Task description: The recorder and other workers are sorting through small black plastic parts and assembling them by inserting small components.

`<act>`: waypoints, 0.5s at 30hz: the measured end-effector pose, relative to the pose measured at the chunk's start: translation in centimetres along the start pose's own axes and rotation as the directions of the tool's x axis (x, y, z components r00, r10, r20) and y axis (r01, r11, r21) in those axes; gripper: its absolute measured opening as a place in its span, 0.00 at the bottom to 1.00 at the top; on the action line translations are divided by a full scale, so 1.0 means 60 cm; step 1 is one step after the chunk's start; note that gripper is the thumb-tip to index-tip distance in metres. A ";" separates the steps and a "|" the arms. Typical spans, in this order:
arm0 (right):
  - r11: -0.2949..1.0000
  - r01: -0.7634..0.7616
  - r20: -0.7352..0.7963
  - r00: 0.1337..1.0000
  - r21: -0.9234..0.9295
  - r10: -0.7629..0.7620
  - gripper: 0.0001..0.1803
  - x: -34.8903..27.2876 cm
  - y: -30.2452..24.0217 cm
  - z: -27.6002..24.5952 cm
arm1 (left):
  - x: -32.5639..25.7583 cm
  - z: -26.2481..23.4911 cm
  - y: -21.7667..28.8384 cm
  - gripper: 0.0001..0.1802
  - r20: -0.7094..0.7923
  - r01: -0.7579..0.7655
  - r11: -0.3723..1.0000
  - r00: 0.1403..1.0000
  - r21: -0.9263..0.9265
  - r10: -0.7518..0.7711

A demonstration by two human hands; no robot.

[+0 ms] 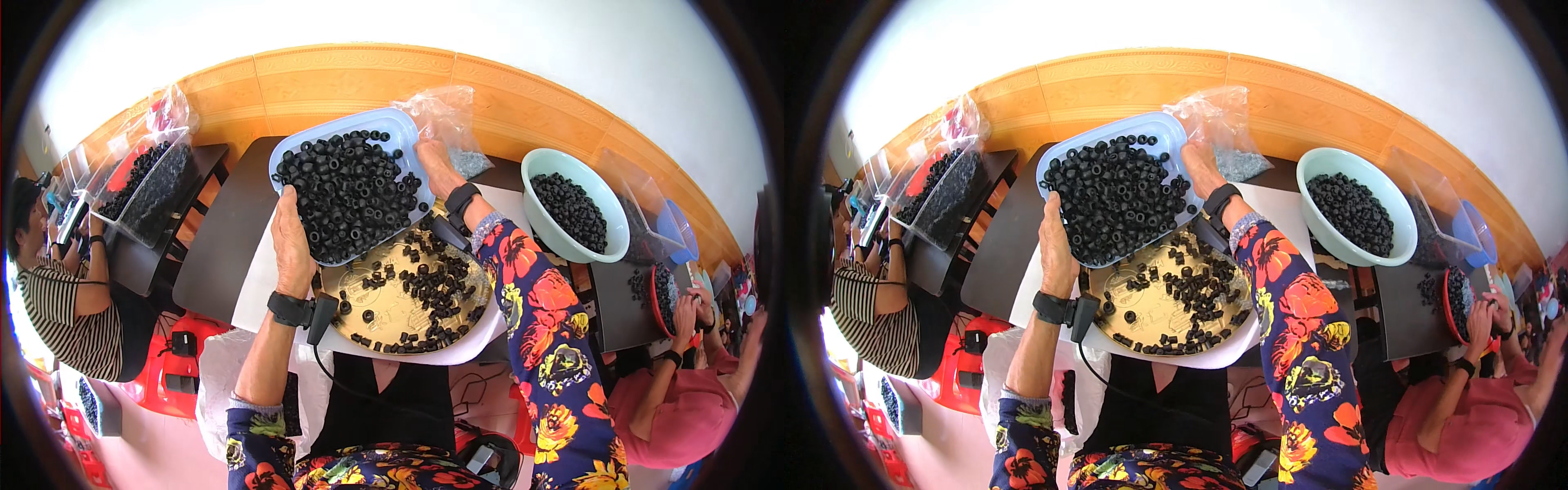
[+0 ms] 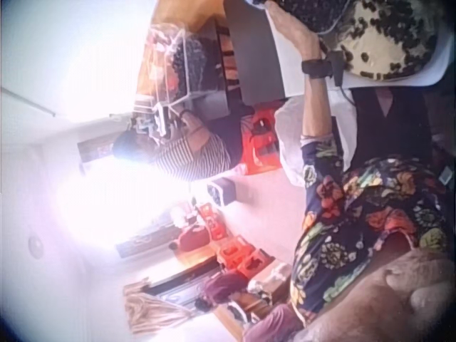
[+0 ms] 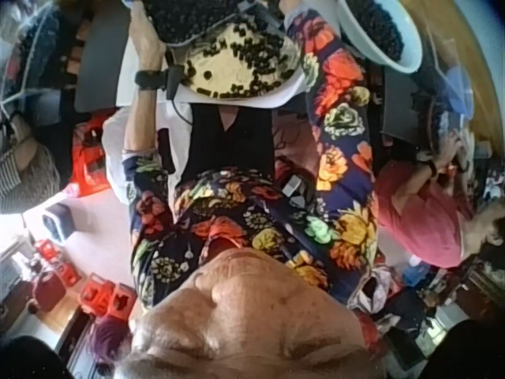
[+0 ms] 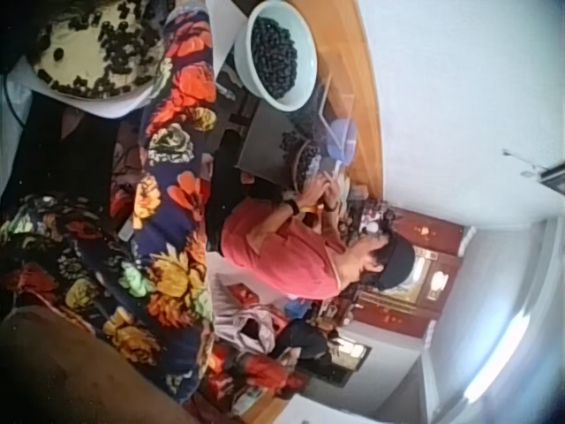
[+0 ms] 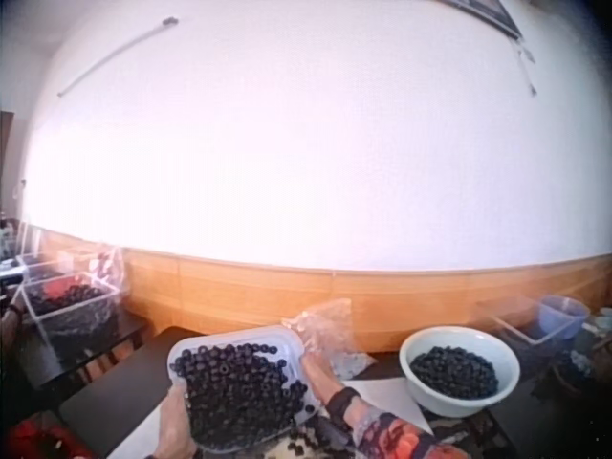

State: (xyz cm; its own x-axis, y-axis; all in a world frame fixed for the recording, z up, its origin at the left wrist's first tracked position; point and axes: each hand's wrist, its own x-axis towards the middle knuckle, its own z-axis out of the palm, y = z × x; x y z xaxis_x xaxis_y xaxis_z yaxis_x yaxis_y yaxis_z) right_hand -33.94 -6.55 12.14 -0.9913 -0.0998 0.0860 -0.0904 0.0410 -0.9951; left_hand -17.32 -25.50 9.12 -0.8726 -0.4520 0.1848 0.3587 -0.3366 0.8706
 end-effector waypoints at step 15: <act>0.982 0.056 -0.118 0.990 -0.182 -0.079 0.22 0.026 0.023 -0.033 | -0.015 0.039 0.015 0.35 0.013 0.071 0.990 0.997 -0.120 -0.070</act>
State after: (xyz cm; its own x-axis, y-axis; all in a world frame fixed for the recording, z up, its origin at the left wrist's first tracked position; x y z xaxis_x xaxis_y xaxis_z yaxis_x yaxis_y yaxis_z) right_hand -35.80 -4.69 10.97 -0.9854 0.0153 0.1693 -0.1621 0.2159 -0.9629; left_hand -16.97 -23.48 10.83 -0.8999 -0.4165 0.1290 0.3327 -0.4647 0.8206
